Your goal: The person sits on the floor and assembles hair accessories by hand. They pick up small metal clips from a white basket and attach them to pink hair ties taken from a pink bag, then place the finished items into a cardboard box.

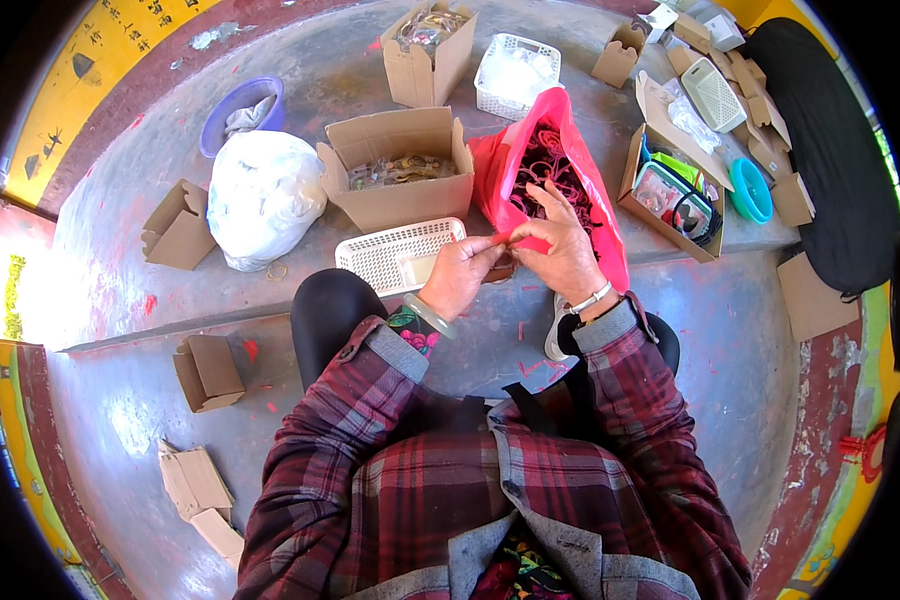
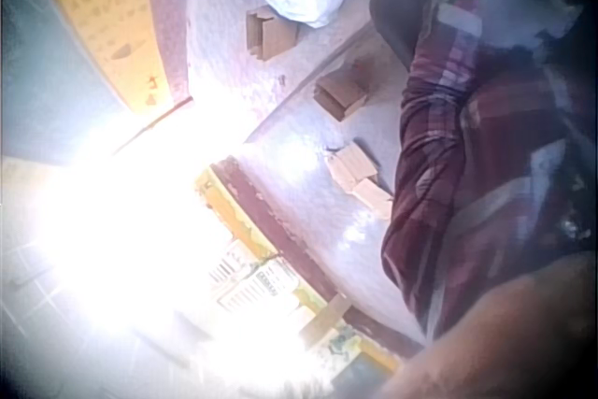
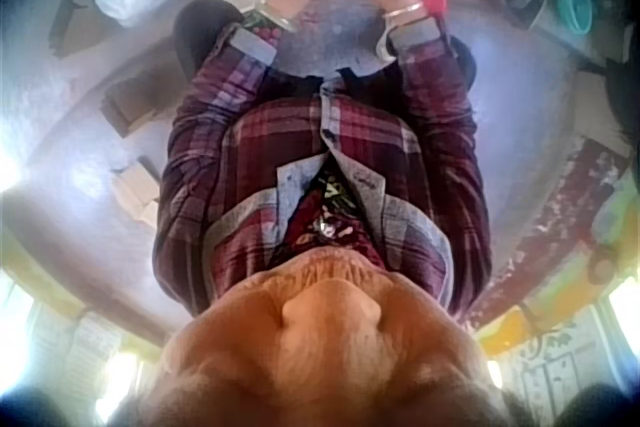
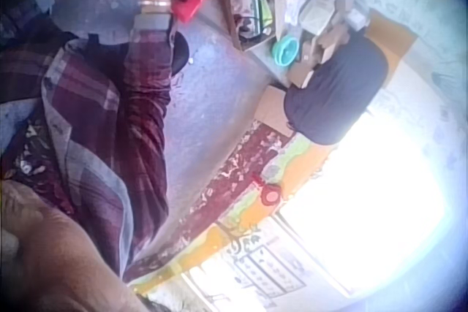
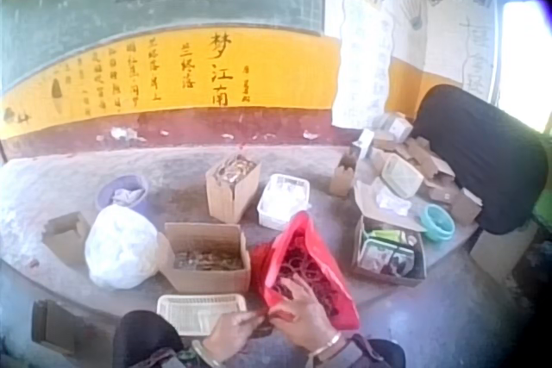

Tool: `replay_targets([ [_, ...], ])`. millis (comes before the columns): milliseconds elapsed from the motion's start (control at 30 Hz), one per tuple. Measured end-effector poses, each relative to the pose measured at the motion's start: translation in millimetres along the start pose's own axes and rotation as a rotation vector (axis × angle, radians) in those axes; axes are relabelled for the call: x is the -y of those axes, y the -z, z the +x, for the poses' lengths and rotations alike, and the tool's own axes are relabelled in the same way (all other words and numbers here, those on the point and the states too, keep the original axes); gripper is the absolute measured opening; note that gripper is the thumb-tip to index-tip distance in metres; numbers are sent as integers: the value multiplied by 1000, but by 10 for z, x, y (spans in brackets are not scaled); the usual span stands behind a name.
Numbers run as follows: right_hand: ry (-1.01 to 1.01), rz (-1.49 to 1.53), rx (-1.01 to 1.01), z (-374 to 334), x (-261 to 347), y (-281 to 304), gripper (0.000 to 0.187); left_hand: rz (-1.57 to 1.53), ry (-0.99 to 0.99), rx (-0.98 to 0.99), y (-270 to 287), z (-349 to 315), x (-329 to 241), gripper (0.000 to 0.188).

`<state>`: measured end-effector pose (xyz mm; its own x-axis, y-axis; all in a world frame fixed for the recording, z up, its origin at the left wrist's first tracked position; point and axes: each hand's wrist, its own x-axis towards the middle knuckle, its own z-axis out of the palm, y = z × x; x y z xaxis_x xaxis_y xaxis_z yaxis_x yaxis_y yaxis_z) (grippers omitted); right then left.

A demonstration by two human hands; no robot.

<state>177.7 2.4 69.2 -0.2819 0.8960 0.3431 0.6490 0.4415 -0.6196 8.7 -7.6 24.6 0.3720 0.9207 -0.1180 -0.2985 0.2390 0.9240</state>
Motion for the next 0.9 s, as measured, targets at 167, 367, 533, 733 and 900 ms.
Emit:
replay_targets([
  [167,31,-28,1,-9,-13,20,17,-1,15,27,20,-1,-19,28],
  [367,56,-24,-24,6,26,28,17,-85,71,12,19,-9,-20,28],
  [533,68,-25,20,2,-2,39,18,-120,80,5,5,-4,-8,27],
  [733,40,-41,52,4,0,39,17,-70,97,28,49,5,32,29],
  [900,40,-44,72,-8,-30,25,17,-65,104,29,12,-7,6,29],
])
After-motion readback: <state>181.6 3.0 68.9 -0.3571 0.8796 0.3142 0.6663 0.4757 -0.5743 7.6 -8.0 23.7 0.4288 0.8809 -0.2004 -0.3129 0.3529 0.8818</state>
